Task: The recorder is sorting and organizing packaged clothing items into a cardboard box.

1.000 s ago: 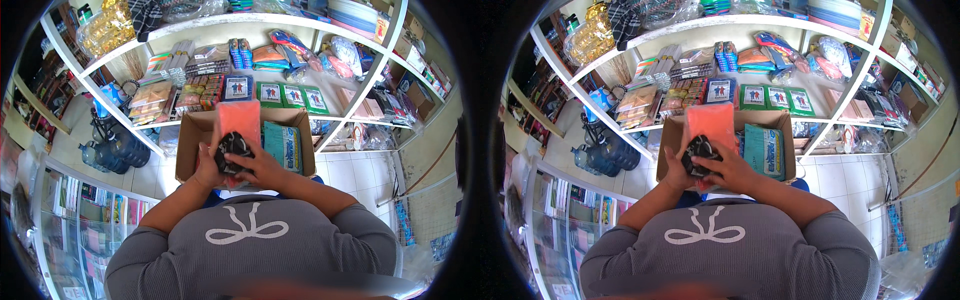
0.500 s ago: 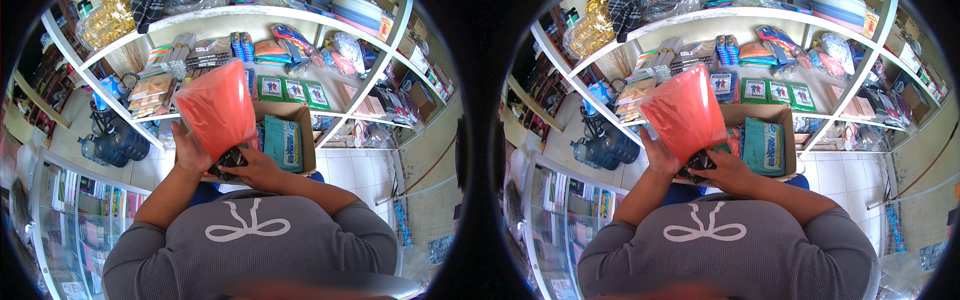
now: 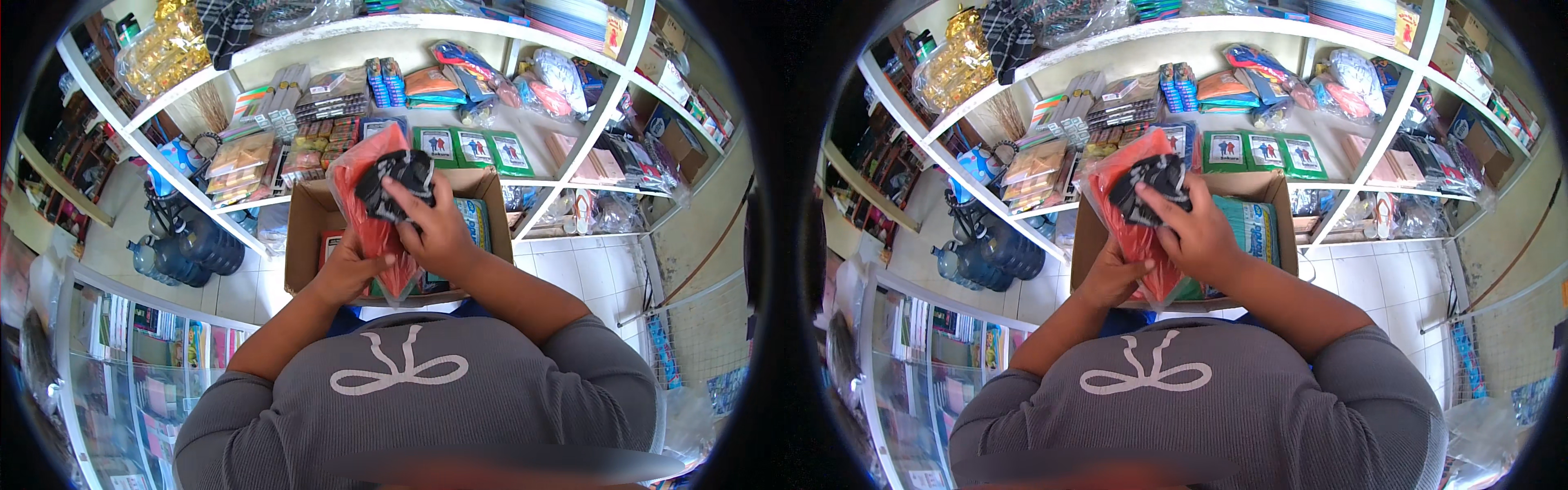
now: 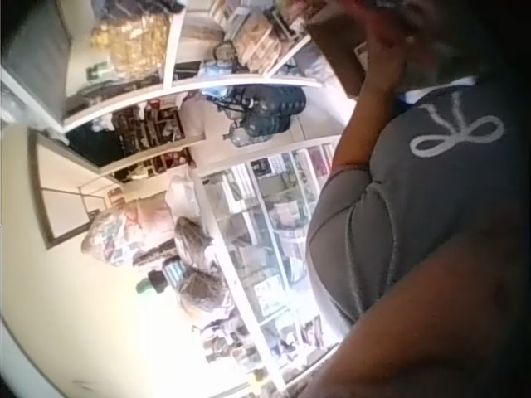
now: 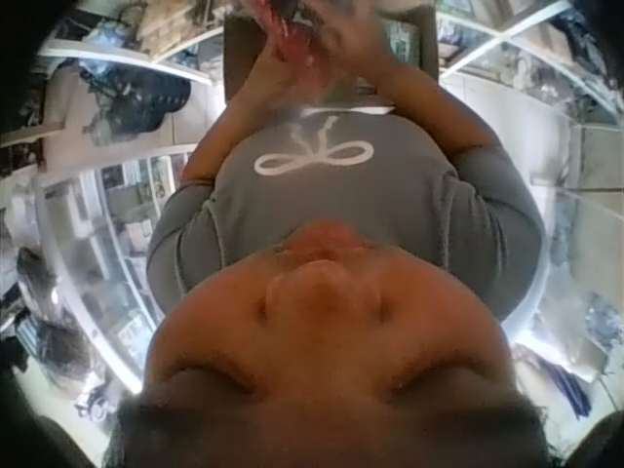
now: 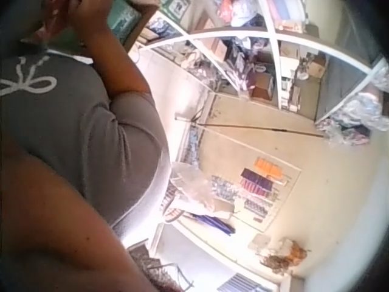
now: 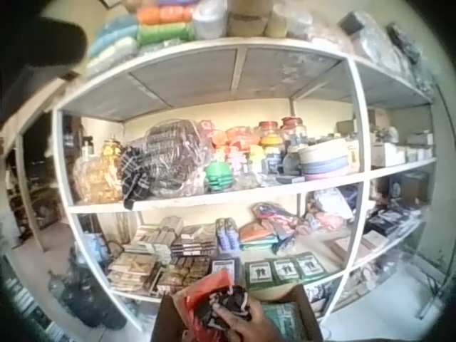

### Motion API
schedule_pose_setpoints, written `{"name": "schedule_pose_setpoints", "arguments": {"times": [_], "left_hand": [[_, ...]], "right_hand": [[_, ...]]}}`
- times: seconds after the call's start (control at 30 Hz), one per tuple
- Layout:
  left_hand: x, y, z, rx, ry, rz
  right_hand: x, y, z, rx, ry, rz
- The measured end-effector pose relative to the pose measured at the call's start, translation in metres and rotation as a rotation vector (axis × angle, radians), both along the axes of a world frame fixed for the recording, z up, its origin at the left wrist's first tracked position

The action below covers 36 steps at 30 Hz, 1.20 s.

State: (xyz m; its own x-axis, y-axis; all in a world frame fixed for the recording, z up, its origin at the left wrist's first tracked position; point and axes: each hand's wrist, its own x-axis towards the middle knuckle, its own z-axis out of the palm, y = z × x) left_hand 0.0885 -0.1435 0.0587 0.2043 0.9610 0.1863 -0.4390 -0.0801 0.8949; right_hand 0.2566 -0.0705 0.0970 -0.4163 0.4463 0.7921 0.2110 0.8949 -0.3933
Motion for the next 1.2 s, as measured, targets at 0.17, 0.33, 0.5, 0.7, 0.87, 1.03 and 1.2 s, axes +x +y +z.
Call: {"name": "schedule_pose_setpoints", "arguments": {"times": [0.17, 0.33, 0.5, 0.7, 0.87, 1.03, 1.2], "left_hand": [[-0.013, 0.008, -0.007, 0.033, 0.212, 0.031], [-0.025, 0.003, -0.009, -0.04, 0.218, -0.21], [-0.022, -0.007, 0.004, -0.03, 0.067, -0.115], [-0.028, -0.006, 0.002, -0.059, -0.249, -0.01], [-0.04, -0.007, 0.0, -0.095, -0.305, 0.096], [-0.045, 0.001, -0.003, -0.191, -0.241, 0.084], [-0.034, 0.014, -0.012, -0.228, 0.092, 0.403]], "right_hand": [[0.0, 0.021, -0.004, -0.397, 0.047, -0.171], [0.002, 0.001, 0.008, -0.171, -0.162, 0.188], [0.001, 0.033, -0.019, -0.383, 0.023, -0.012], [0.008, -0.001, -0.037, -0.124, -0.27, 0.203], [0.01, 0.035, -0.086, -0.506, -0.042, -0.002], [0.016, 0.021, -0.092, -1.866, 0.856, 0.965], [0.009, 0.01, -0.069, -1.653, 0.53, 0.673]]}}
